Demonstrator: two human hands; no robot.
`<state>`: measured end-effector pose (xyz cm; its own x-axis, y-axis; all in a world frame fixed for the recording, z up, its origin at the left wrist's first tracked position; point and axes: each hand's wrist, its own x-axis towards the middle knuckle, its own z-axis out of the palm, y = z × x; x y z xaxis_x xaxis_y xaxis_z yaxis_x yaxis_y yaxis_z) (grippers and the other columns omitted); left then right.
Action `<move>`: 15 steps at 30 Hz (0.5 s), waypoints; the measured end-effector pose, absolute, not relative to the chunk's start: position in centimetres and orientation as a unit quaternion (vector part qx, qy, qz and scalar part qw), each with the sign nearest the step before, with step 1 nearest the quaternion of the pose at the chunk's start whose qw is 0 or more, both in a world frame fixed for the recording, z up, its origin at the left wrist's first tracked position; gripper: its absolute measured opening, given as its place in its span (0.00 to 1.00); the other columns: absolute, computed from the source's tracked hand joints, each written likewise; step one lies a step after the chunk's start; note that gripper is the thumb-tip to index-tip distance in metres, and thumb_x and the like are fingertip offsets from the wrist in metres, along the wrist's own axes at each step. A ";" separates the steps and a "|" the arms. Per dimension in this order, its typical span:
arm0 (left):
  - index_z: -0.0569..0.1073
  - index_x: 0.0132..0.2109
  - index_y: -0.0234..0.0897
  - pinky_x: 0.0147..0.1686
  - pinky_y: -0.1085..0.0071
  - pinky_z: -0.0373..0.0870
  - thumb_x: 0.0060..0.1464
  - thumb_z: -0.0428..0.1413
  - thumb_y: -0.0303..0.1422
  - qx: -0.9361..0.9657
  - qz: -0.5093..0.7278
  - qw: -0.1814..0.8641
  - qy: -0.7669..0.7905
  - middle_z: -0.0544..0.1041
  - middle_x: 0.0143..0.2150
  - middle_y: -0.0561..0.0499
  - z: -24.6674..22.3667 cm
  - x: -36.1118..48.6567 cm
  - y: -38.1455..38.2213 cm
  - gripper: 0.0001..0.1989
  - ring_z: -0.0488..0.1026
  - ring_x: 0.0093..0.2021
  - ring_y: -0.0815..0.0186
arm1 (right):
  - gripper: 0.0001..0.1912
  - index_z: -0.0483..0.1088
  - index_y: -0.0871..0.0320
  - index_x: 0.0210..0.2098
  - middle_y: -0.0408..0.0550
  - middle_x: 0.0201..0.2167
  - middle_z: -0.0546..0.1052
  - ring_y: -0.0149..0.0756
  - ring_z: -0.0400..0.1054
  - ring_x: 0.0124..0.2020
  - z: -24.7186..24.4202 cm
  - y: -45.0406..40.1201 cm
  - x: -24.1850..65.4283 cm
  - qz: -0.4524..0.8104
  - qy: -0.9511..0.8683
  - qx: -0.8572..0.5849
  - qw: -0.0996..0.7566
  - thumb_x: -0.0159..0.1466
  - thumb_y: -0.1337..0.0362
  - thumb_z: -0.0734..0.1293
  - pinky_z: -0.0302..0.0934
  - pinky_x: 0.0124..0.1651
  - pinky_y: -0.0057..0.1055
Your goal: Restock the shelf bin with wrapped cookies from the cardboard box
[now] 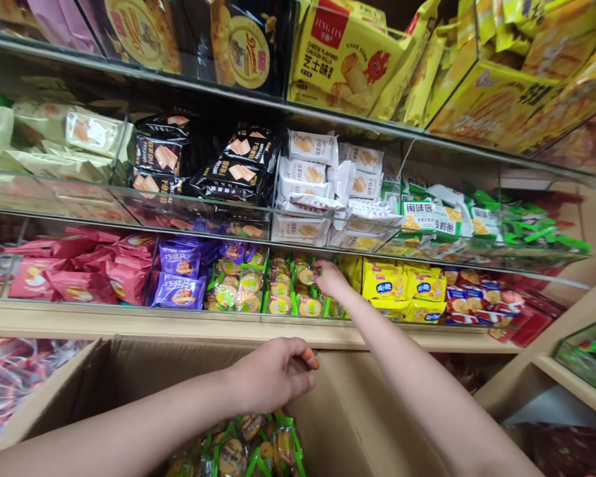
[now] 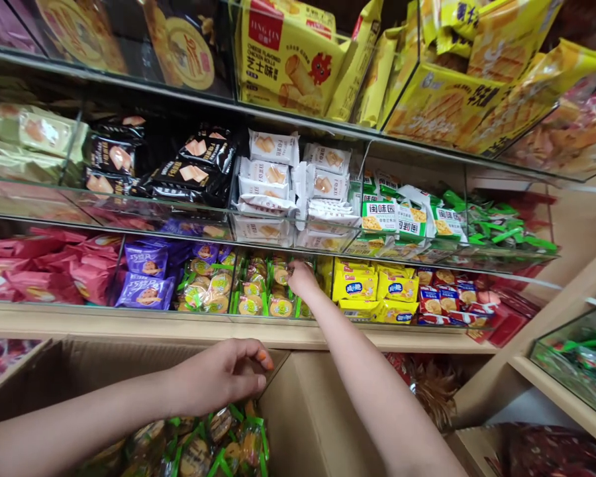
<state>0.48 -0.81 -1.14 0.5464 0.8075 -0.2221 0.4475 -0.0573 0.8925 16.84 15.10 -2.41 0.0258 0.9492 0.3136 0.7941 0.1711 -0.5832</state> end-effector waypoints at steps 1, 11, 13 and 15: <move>0.67 0.34 0.35 0.21 0.76 0.53 0.42 0.51 0.32 0.716 0.160 0.518 0.440 0.61 0.19 0.60 -1.1 0.4 -1.0 0.08 0.55 0.20 0.72 | 0.18 0.67 0.63 0.42 0.57 0.42 0.72 0.43 0.67 0.43 -2.6 15.4 16.6 0.116 -0.688 -0.644 0.315 0.51 0.72 0.65 0.59 0.43 0.34; 0.72 0.35 0.38 0.21 0.77 0.56 0.43 0.51 0.33 0.782 0.101 0.457 0.413 0.64 0.21 0.58 -1.6 -0.5 -1.2 0.10 0.57 0.20 0.72 | 0.11 0.68 0.63 0.39 0.54 0.39 0.72 0.37 0.68 0.39 -1.4 16.4 16.2 0.098 -0.686 -0.696 0.188 0.56 0.67 0.66 0.62 0.41 0.35; 0.72 0.35 0.38 0.21 0.77 0.56 0.44 0.51 0.33 0.792 0.097 0.446 0.405 0.65 0.22 0.57 -1.5 -0.5 -1.3 0.10 0.58 0.21 0.71 | 0.14 0.66 0.62 0.42 0.53 0.41 0.72 0.37 0.68 0.40 -1.2 16.4 16.4 0.095 -0.687 -0.694 0.193 0.56 0.67 0.65 0.61 0.42 0.36; 0.72 0.35 0.39 0.22 0.77 0.57 0.43 0.51 0.33 0.796 0.093 0.445 0.399 0.66 0.23 0.56 -1.5 -0.5 -1.4 0.10 0.59 0.23 0.70 | 0.19 0.64 0.61 0.46 0.52 0.42 0.72 0.38 0.67 0.41 -1.1 16.4 16.7 0.096 -0.688 -0.690 0.205 0.54 0.69 0.67 0.61 0.42 0.35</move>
